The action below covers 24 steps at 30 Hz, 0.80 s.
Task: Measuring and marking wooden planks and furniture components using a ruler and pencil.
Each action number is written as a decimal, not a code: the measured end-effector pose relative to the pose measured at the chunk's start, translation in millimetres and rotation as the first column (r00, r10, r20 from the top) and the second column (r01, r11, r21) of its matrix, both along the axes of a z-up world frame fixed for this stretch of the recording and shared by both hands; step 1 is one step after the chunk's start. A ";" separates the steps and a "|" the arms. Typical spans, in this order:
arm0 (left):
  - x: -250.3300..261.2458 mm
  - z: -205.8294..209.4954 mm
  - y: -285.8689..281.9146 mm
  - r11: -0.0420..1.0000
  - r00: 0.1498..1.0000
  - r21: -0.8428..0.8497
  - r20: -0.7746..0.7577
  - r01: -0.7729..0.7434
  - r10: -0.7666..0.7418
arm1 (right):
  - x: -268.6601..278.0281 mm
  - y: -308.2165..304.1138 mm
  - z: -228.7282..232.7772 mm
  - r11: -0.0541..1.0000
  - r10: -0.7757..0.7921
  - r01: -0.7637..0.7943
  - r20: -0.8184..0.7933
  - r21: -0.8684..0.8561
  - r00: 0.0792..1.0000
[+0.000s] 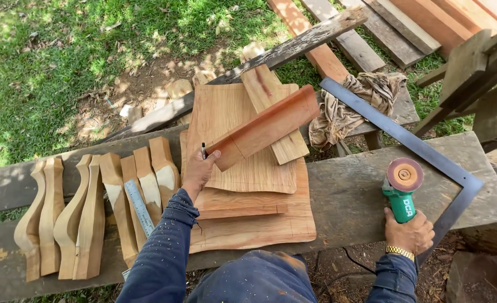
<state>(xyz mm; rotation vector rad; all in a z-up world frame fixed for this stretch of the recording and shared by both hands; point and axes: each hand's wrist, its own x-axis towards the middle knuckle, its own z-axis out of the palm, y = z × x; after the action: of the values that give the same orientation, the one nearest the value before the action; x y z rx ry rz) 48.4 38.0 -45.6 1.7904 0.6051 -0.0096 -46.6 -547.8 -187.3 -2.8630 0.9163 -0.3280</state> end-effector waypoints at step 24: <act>-51.0 49.8 55.6 0.879 0.947 -0.375 -0.006 0.295 -0.321 | 59.9 196.4 152.2 -0.482 -0.071 -0.455 0.485 0.749 0.872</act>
<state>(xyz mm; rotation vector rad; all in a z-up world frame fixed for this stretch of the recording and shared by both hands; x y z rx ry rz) -2.6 93.6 4.2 1.5018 0.3301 -0.3829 13.3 -351.4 -35.2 -0.9378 0.0838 0.1333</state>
